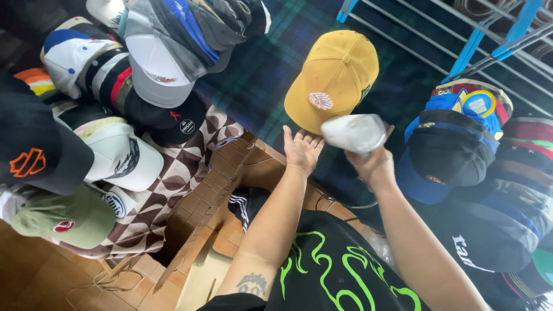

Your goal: The person is using a handheld steamer and a brush to clean and reshape various baseball caps.

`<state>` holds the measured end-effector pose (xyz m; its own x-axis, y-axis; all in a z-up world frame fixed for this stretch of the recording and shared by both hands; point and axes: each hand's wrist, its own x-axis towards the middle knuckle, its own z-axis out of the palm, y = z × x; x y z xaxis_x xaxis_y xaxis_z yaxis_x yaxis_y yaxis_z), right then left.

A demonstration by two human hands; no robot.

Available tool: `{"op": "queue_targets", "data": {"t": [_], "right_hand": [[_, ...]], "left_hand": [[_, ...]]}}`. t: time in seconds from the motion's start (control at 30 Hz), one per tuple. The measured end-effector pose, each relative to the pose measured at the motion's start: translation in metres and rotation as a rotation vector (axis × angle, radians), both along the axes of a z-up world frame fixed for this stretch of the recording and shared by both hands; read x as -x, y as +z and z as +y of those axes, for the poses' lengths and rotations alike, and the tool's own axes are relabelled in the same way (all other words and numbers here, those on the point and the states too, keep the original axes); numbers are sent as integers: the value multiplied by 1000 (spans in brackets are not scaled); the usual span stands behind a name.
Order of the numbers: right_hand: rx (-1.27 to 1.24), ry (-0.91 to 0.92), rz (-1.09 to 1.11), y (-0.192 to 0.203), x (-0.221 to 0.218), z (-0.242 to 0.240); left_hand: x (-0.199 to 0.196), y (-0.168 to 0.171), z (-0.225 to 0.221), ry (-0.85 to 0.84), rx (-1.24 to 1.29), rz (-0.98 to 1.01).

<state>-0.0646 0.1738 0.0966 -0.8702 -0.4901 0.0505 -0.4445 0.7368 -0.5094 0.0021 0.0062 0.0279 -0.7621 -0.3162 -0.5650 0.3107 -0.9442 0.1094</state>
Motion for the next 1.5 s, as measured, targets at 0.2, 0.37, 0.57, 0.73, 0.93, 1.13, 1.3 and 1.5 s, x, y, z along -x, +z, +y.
{"op": "queue_targets", "data": {"t": [0.2, 0.37, 0.57, 0.73, 0.93, 1.13, 1.3, 1.5], "right_hand": [[27, 18, 51, -49, 6, 6], [9, -128, 137, -75, 43, 28], [39, -209, 23, -44, 50, 27], [-57, -148, 20, -35, 32, 9], [-112, -21, -25, -21, 2, -28], [-356, 8, -80, 14, -16, -86], [-342, 5, -221, 50, -27, -112], [-381, -50, -179, 22, -41, -97]], "left_hand": [[1, -9, 0, -18, -5, -20], [-5, -11, -5, -44, 13, 5], [-7, -7, -16, -102, 46, 8], [3, -11, -33, -94, 27, 0], [12, -23, -54, -44, 57, -10], [3, -14, -52, -62, 77, -48], [0, -13, -71, -110, 65, -52], [4, -24, -110, -236, 136, -85]]}}
